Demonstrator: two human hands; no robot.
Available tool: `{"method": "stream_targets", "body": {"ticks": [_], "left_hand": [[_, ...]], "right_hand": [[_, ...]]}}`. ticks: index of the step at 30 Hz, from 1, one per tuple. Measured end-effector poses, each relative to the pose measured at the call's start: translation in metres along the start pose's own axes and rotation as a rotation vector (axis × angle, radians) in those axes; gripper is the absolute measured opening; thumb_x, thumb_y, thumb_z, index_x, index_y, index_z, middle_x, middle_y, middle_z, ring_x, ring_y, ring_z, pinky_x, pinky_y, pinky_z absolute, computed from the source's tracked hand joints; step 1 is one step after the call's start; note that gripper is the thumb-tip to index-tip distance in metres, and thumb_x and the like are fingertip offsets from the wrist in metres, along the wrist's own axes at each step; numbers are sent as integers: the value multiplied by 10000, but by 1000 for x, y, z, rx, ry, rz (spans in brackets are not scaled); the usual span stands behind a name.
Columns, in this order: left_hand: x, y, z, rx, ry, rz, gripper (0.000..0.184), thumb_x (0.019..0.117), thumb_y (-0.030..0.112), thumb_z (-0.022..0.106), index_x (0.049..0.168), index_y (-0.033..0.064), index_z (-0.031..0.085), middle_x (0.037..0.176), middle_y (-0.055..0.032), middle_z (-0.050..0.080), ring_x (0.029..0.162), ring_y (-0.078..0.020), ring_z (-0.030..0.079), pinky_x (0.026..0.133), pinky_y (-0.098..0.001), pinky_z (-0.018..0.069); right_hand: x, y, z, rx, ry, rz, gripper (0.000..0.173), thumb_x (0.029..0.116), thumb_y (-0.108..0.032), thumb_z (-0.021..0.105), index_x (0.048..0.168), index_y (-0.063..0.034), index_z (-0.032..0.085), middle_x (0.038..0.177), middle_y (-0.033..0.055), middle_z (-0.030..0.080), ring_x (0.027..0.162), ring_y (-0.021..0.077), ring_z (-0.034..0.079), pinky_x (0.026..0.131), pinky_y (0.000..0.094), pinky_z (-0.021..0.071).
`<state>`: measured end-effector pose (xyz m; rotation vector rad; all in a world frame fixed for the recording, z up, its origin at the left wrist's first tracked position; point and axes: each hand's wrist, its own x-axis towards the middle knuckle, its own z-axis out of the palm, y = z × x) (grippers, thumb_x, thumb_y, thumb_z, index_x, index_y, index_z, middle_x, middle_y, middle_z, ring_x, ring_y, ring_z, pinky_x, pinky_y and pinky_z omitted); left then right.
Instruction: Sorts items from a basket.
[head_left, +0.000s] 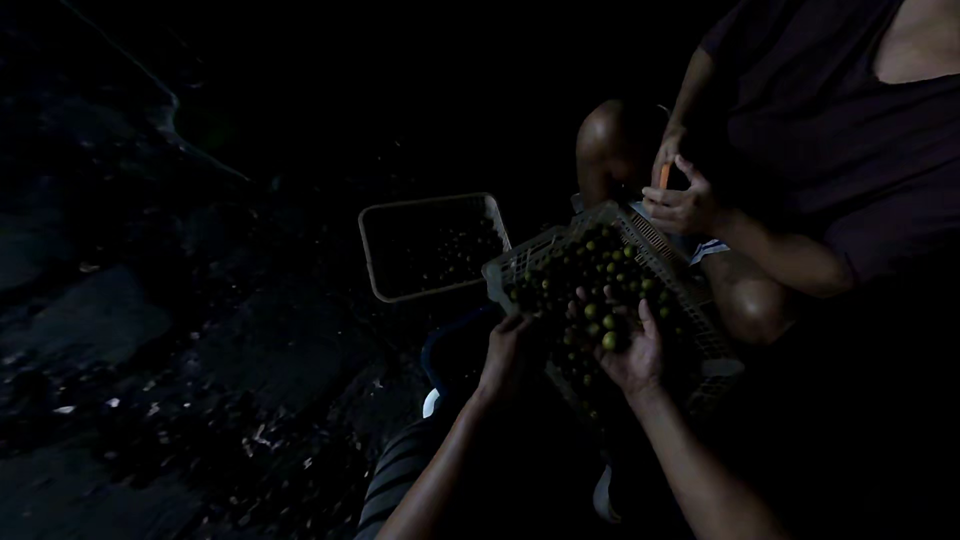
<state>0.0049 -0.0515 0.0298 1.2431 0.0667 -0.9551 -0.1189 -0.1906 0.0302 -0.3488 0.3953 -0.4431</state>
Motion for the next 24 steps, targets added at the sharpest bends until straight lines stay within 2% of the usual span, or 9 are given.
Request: {"method": "stream_targets", "body": {"ticks": [2,5,7,10,13,15,18,19,24], "left_hand": [[-7,-1,8,173,-148,-20,130,1021,128,616,1064,12,657,868,-36,686,716,-90,643,658,-245,559],[-13,-19,20,280,-293,-22,153,971,43,661,1120,5,665,931,-28,696,762,-85,661,688,-247,578],[-15,-29,26,296,-322,11,178,950,32,687,1125,8,664,944,-25,703,793,-84,669,711,-250,580],[-22,-35,35,319,-267,135,215,931,75,727,1131,20,671,969,-25,723,771,-69,673,648,-218,560],[-25,-39,37,303,-212,225,247,935,84,725,1163,13,660,1002,-41,726,810,-86,692,695,-234,586],[-25,-43,36,300,-165,277,222,950,102,709,1151,22,663,984,-33,721,774,-76,678,661,-224,571],[-25,-41,35,275,-71,302,218,944,86,711,1138,18,638,953,-44,704,755,-85,673,646,-235,575],[-23,-40,34,278,-46,306,231,937,84,717,1140,16,630,928,-48,696,719,-91,664,607,-236,564],[-23,-37,32,245,-69,259,281,917,80,747,1162,-2,636,943,-73,707,695,-112,668,564,-241,561]], "right_hand": [[0,-1,-3,-25,-2,-36,649,1066,-559,273,1287,-100,675,1315,204,660,1197,390,655,955,527,572],[2,-2,-7,-64,-6,-79,636,1074,-527,245,1275,-93,664,1300,203,663,1161,391,668,960,546,562],[1,-2,-7,-138,14,-96,652,1082,-524,213,1293,-88,649,1300,197,667,1156,377,675,967,531,565],[-1,-1,-4,-267,24,-114,673,1092,-516,159,1328,-90,623,1308,177,669,1169,343,679,982,503,571],[-3,6,-1,-303,34,-142,686,1095,-509,149,1307,-69,631,1277,188,678,1145,340,685,976,495,571],[-3,10,0,-279,33,-153,673,1096,-499,181,1282,-53,650,1268,201,685,1152,352,685,978,498,573],[-3,12,-4,-214,-19,-137,667,1094,-498,201,1312,-40,635,1324,209,661,1236,361,642,1039,491,536],[-3,13,-3,-191,-13,-129,659,1096,-493,209,1326,-30,618,1333,209,657,1258,355,631,1063,482,523],[-5,16,1,-158,15,-107,699,1096,-519,179,1351,-20,596,1359,184,650,1306,310,605,1104,426,496]]}}
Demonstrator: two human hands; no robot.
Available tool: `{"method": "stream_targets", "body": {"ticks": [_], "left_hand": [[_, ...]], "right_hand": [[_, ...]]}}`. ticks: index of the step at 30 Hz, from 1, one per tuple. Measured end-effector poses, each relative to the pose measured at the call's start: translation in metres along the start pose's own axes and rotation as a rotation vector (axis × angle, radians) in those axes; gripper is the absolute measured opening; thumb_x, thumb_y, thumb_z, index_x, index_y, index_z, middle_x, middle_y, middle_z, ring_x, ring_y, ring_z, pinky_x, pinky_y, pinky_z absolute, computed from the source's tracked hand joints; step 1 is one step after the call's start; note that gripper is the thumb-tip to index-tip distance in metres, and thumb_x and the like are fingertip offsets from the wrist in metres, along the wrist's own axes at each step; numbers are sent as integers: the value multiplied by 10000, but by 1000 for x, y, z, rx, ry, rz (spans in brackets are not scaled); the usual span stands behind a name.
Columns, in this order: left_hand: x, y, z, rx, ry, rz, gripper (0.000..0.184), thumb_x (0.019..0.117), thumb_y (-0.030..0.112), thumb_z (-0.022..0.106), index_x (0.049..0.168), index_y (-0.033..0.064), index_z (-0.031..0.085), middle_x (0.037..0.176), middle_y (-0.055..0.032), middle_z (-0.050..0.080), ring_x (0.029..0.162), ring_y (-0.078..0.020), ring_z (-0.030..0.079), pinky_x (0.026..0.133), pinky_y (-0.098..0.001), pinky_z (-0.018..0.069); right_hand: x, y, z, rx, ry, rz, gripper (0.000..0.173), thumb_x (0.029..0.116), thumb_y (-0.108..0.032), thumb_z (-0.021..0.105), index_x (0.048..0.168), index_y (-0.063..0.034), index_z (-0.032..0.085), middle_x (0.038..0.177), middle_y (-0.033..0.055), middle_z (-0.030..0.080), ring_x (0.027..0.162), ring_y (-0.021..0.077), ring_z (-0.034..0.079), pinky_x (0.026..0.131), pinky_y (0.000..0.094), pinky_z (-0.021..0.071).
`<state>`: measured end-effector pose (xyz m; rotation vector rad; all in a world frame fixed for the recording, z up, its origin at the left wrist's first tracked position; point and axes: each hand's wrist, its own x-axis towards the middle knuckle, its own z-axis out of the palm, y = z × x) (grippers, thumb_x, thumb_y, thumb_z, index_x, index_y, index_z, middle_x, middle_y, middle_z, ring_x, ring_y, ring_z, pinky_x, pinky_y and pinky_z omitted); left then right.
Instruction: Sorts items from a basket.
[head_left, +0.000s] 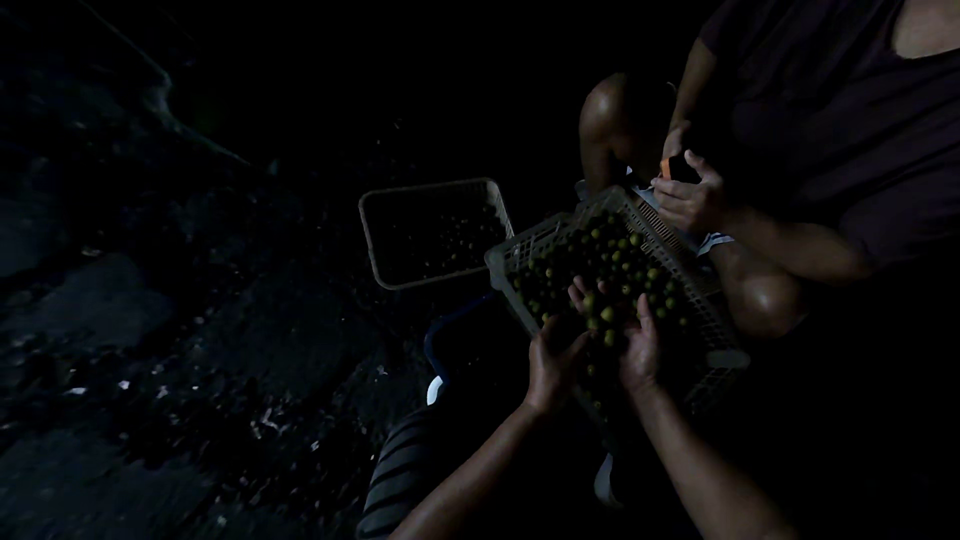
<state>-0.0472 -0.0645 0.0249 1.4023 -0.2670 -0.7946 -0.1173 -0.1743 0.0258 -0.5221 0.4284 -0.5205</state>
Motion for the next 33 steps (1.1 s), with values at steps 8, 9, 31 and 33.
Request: {"method": "stream_targets", "body": {"ticks": [8,9,31,33], "left_hand": [[3,16,-8,141,-141,-23,245,923,76,729,1156,21,676,942,-47,717,754,-91,681,667,-246,586],[5,21,-15,228,-210,-15,234,926,82,729,1149,28,685,951,-43,717,786,-87,685,711,-254,593],[71,37,-115,47,270,-289,262,1059,262,540,1190,57,639,952,-70,660,777,-143,612,684,-328,537],[99,48,-128,-75,347,-216,257,1063,273,465,1216,93,565,950,-40,610,771,-128,591,665,-306,530]], "right_hand": [[-2,-4,-2,95,-40,23,692,1082,-553,239,1375,-39,598,1379,193,637,1321,339,591,1110,462,488],[-3,-4,-1,74,-25,36,668,1088,-533,246,1360,-40,605,1348,185,656,1287,327,618,1093,456,506],[9,-14,2,-772,59,66,306,1100,-140,394,1200,39,622,1045,147,731,937,218,719,872,362,593],[15,-28,-4,-736,213,25,279,1102,-148,415,1176,17,628,1011,126,725,880,200,713,824,345,595]]}}
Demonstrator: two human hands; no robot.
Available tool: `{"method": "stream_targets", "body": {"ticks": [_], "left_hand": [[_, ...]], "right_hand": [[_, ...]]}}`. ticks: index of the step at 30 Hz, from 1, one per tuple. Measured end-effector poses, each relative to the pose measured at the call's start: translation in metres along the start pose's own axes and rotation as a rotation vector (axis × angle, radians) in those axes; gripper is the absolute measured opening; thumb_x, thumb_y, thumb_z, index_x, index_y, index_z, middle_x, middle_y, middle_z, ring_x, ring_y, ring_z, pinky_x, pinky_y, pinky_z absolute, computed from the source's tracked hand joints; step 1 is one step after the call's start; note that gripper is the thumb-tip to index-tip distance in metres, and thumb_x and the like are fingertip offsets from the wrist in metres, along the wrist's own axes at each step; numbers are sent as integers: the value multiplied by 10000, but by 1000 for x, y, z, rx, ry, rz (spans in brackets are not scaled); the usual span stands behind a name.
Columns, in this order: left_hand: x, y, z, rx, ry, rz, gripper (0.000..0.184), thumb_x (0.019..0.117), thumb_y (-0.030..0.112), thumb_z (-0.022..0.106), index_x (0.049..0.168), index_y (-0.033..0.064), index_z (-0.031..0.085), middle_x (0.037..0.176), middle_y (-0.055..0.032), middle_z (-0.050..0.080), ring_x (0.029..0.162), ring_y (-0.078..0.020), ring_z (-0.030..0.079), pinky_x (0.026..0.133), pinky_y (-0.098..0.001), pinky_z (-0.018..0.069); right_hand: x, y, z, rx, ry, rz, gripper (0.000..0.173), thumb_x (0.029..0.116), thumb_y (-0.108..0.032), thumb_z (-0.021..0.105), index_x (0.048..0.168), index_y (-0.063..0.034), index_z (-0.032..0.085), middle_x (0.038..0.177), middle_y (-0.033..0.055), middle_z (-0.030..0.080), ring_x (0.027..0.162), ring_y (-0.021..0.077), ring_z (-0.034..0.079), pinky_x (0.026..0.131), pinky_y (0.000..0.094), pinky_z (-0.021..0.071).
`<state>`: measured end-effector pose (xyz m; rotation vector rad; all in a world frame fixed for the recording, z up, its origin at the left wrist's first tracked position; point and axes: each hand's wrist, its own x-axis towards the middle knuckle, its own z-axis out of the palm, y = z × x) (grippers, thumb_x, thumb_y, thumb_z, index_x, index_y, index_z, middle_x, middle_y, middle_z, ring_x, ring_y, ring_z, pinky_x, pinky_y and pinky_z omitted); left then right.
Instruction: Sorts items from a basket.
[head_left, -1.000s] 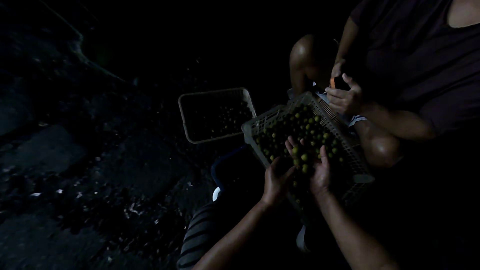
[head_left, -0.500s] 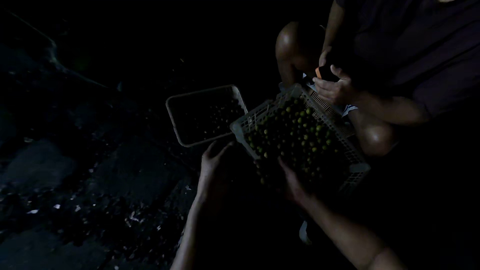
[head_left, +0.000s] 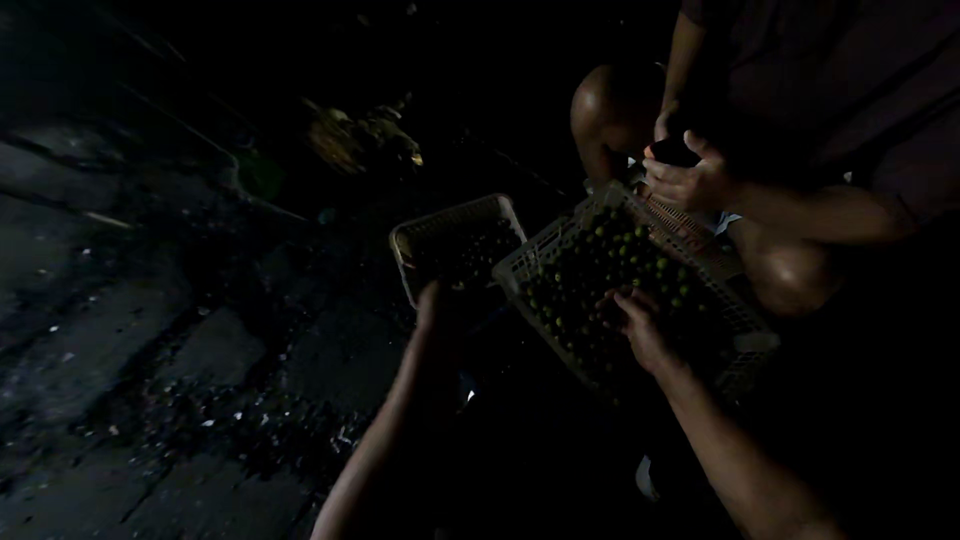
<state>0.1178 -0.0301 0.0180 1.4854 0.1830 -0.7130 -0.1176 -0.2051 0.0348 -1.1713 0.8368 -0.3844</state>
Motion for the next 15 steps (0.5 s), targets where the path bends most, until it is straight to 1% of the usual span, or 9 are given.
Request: {"method": "stream_targets", "body": {"ticks": [1,3,6,7,9,11,13,14,15], "left_hand": [[8,12,3,-19,31,42,273,1067,293,444,1239,109,549,979,-39,612,796,-133,598,679,-320,537],[14,36,13,43,111,112,372,1066,312,464,1353,83,526,1137,-103,619,941,-198,617,788,-412,551],[23,52,54,91,155,286,425,990,149,585,1397,70,494,1170,-111,624,952,-175,636,800,-386,565],[18,54,72,146,93,350,432,977,111,603,1392,50,497,1164,-108,619,932,-151,634,795,-353,565],[-2,50,114,306,-129,416,306,1007,90,589,1299,-2,565,1081,-79,637,858,-99,624,759,-295,557],[-15,36,156,522,-351,355,231,1037,130,575,1204,-16,641,986,-76,676,793,-108,638,708,-303,566],[-12,12,188,725,-545,174,231,1061,147,538,1214,13,646,1022,-80,672,859,-134,631,802,-336,555],[0,-6,195,825,-646,149,217,1065,117,530,1225,15,636,1057,-72,669,898,-136,625,850,-323,533],[23,-41,188,880,-767,323,197,1051,100,564,1188,-10,653,1055,-73,682,887,-134,632,816,-279,515]], "right_hand": [[3,-4,-8,20,55,14,273,1104,-161,417,1183,3,621,1016,117,716,874,195,706,817,342,590],[5,-10,-22,66,159,8,264,1102,-173,424,1208,-12,604,1012,109,707,861,189,699,795,339,585],[6,-19,-37,165,313,-84,214,1091,-175,470,1178,-23,594,957,87,706,788,167,696,737,317,595],[6,-22,-40,184,345,-123,201,1089,-169,473,1184,-27,578,965,82,697,799,163,697,751,321,602],[5,-25,-46,209,398,-188,216,1093,-174,462,1220,-37,570,987,65,665,822,154,682,764,316,597],[7,-26,-51,223,445,-240,186,1088,-199,482,1188,-72,575,978,43,664,809,144,678,741,307,598],[8,-25,-55,242,473,-268,165,1081,-178,495,1184,-81,578,978,40,670,811,148,677,729,305,593],[9,-24,-57,239,483,-274,160,1082,-164,487,1185,-77,572,974,38,672,797,142,678,716,298,593],[10,-22,-59,233,487,-271,159,1084,-163,482,1187,-75,565,973,39,673,782,137,675,708,291,591]]}}
